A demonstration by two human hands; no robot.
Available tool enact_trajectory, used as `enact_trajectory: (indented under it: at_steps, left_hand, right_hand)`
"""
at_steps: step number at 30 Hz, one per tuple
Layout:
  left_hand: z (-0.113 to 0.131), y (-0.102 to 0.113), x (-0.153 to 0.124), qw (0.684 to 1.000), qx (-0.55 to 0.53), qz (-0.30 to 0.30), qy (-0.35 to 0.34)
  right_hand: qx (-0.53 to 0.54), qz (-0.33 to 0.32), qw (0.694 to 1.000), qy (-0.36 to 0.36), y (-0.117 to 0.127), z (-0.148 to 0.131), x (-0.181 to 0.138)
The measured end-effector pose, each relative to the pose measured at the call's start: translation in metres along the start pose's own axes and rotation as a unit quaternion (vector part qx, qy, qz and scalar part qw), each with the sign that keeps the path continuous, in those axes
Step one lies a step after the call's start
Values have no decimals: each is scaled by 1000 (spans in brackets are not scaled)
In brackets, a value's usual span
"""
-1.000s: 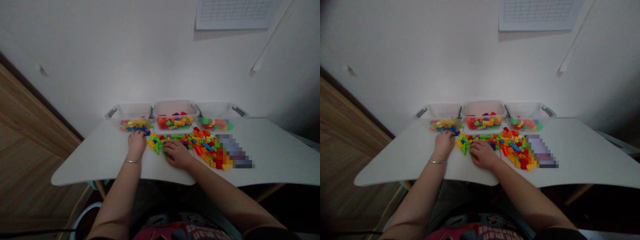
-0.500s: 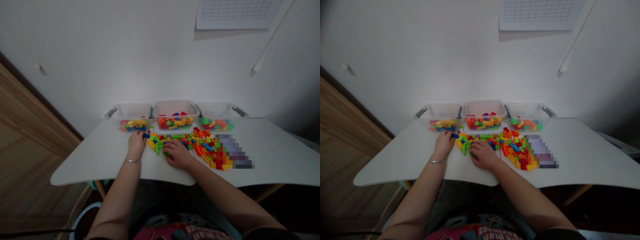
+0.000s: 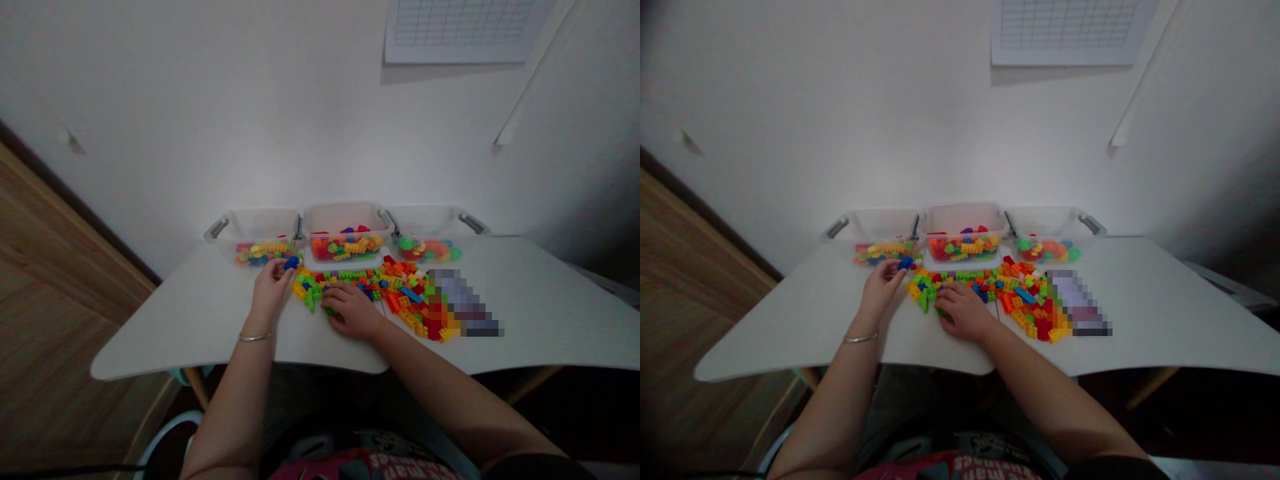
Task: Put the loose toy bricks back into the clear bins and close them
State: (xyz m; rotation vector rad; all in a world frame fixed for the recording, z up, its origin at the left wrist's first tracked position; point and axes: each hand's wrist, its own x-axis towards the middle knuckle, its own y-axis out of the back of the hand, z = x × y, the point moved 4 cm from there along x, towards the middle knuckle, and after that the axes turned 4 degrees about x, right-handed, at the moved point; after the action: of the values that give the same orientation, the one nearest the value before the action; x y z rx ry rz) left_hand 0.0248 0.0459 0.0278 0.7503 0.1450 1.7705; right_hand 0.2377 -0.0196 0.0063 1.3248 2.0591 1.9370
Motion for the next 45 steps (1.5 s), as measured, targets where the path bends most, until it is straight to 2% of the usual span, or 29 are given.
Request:
enact_trajectory:
  at_steps: [3,7,9,12,16,20,23,26,29,33,35,38,41,43,45]
  left_hand:
    - [16,-4,-1,998,-47,22,-46]
    - [45,-8,6,986,-22,108,-124]
    - [59,-12,17,979,-2,137,-151]
    - [77,-23,43,977,-8,145,-155]
    - [99,-41,72,982,59,94,-152]
    - [114,-58,82,965,194,10,-176]
    - [113,-67,84,954,244,-30,-170]
    - [106,-73,88,958,246,-54,-135]
    - [104,-75,90,956,253,-77,-129]
    - [106,-70,86,957,234,-96,-142]
    - [109,-63,83,964,194,-81,-161]
    - [110,-42,78,974,129,5,-183]
    - [102,-17,71,975,85,104,-176]
    - [90,-4,64,977,69,136,-152]
    - [75,5,55,981,78,135,-113]
  right_hand:
    - [0,3,1000,2,0,0,0]
    - [6,8,1000,5,1,-1,1]
    - [9,6,1000,7,2,-1,1]
    - [10,2,1000,4,2,-2,2]
    - [11,5,1000,5,3,-1,1]
    - [12,5,1000,-2,2,1,0]
    - [15,6,1000,-2,2,2,0]
    - [15,2,1000,-3,2,2,1]
    - [11,2,1000,-5,2,1,1]
    - [6,4,1000,-1,3,1,1]
    - [6,5,1000,0,3,0,1]
    - [7,4,1000,-1,3,0,1]
    - [5,3,1000,-2,4,-1,1]
    - [7,3,1000,-1,4,-1,2]
    - [12,3,1000,-1,4,-1,2]
